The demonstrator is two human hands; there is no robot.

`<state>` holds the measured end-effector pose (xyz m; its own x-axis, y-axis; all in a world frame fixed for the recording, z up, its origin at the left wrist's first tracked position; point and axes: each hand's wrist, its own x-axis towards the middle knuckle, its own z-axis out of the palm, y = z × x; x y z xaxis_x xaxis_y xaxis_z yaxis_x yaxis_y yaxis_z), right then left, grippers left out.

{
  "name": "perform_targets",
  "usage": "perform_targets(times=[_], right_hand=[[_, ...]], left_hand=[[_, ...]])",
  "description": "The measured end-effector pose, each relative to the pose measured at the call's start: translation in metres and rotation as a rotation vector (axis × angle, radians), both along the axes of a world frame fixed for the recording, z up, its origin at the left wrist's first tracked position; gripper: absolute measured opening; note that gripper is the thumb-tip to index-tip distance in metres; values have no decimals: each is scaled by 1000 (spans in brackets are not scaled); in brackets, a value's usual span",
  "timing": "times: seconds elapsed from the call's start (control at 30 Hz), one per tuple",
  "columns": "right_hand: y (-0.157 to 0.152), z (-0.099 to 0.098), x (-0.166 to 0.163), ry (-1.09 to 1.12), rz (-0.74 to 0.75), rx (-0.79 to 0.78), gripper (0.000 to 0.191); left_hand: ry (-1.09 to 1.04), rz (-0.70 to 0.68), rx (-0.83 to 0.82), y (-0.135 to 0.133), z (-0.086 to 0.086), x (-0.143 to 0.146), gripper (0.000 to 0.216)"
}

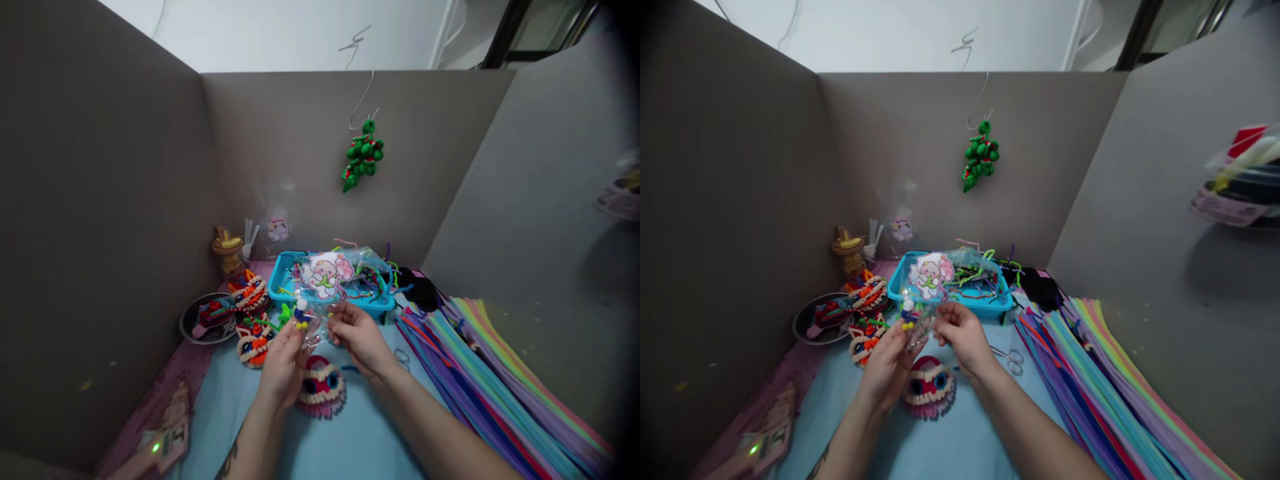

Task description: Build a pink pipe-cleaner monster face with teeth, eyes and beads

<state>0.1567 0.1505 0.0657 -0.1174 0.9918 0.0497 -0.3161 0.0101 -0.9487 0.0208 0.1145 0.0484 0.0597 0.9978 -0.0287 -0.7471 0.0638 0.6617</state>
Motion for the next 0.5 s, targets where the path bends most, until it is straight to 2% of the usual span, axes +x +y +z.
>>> perform_targets(times=[0.1,0.2,0.3,0.5], right_hand=[[1,-3,1,-31,-29,4,27],[2,-1,1,-122,-187,140,33],[4,4,0,-187,-218,254,37],[8,11,8,-346,-274,282,23]], left_hand=[[46,23,7,2,-1,-3,34],[98,135,17,4,-1,-4,39],[131,207,26,6,-2,-5,46],[229,211,11,9,-6,-7,51]])
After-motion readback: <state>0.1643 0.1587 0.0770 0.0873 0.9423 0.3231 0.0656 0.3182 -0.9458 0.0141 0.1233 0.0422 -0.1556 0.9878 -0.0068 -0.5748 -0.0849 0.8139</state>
